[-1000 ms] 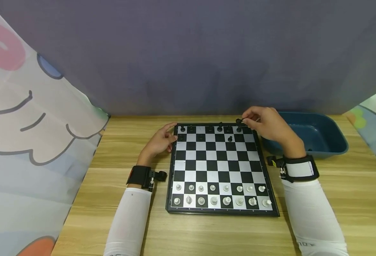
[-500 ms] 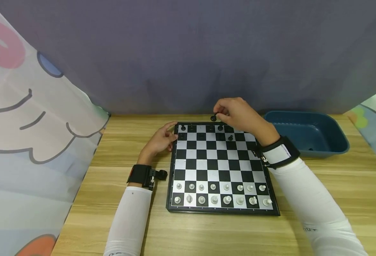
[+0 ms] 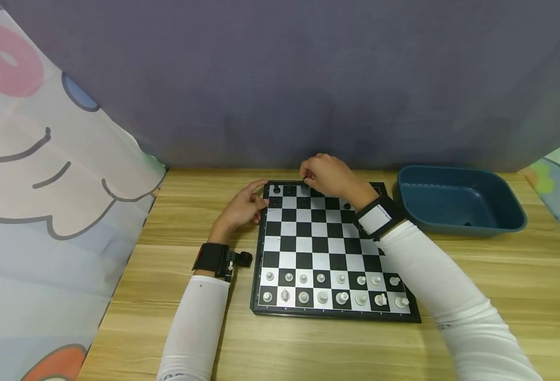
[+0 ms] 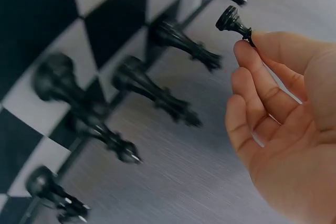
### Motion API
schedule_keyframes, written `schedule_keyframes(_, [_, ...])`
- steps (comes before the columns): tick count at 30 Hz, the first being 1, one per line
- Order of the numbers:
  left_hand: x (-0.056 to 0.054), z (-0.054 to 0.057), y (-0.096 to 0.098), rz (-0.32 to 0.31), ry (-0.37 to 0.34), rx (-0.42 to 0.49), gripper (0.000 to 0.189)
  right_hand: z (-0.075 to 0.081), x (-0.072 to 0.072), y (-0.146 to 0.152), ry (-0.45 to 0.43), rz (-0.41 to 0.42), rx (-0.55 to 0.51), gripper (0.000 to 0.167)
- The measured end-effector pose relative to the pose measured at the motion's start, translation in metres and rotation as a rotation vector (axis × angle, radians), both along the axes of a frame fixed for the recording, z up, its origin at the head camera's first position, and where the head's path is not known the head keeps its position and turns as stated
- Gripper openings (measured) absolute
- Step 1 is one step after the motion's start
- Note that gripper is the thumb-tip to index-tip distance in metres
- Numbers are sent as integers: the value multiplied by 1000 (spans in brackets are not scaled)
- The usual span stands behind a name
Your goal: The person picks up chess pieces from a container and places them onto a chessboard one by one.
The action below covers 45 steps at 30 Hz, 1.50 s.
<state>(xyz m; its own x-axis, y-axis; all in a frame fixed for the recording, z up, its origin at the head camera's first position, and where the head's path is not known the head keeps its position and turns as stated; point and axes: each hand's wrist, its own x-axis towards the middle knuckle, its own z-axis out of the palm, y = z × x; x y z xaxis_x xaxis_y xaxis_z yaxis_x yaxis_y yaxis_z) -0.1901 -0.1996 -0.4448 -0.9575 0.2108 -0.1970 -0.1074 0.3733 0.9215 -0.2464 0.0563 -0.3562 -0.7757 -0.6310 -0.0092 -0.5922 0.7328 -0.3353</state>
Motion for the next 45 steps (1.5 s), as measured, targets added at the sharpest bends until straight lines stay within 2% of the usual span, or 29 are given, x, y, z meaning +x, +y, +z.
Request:
schedule_keyframes(7, [0, 0, 1, -1, -15, 2, 65, -16, -2, -2, -43, -2, 12, 14])
schedule_keyframes(14, [0, 1, 1, 5, -18, -4, 65, -15, -2, 0, -35, 18, 11, 16])
schedule_keyframes(18, [1, 0, 0, 2, -18, -10, 64, -3, -2, 10, 0, 7, -48, 21])
schedule_keyframes(23, [2, -1, 0, 3, -16, -6, 65, 29, -1, 43, 48, -71, -197, 21])
schedule_keyframes(26, [3, -1, -1, 4, -14, -1, 65, 42, 6, 70, 55, -123, -274, 20])
schedule_keyframes(29, [3, -1, -2, 2, -16, 1, 65, 46, 20, 103, 11, -191, -284, 23])
schedule_keyframes(32, [4, 0, -4, 4, -17, -2, 66, 39, 30, 139, -57, -271, -247, 30])
schedule_keyframes(36, [5, 3, -7, 0, -17, -4, 66, 15, 34, 187, -166, -365, -137, 39])
schedule_keyframes(41, [7, 3, -10, -1, -17, -2, 66, -11, 31, 231, -270, -368, 58, 42])
schedule_keyframes(45, [5, 0, -11, -3, -20, 7, 67, -19, 31, 251, -343, -359, 97, 37])
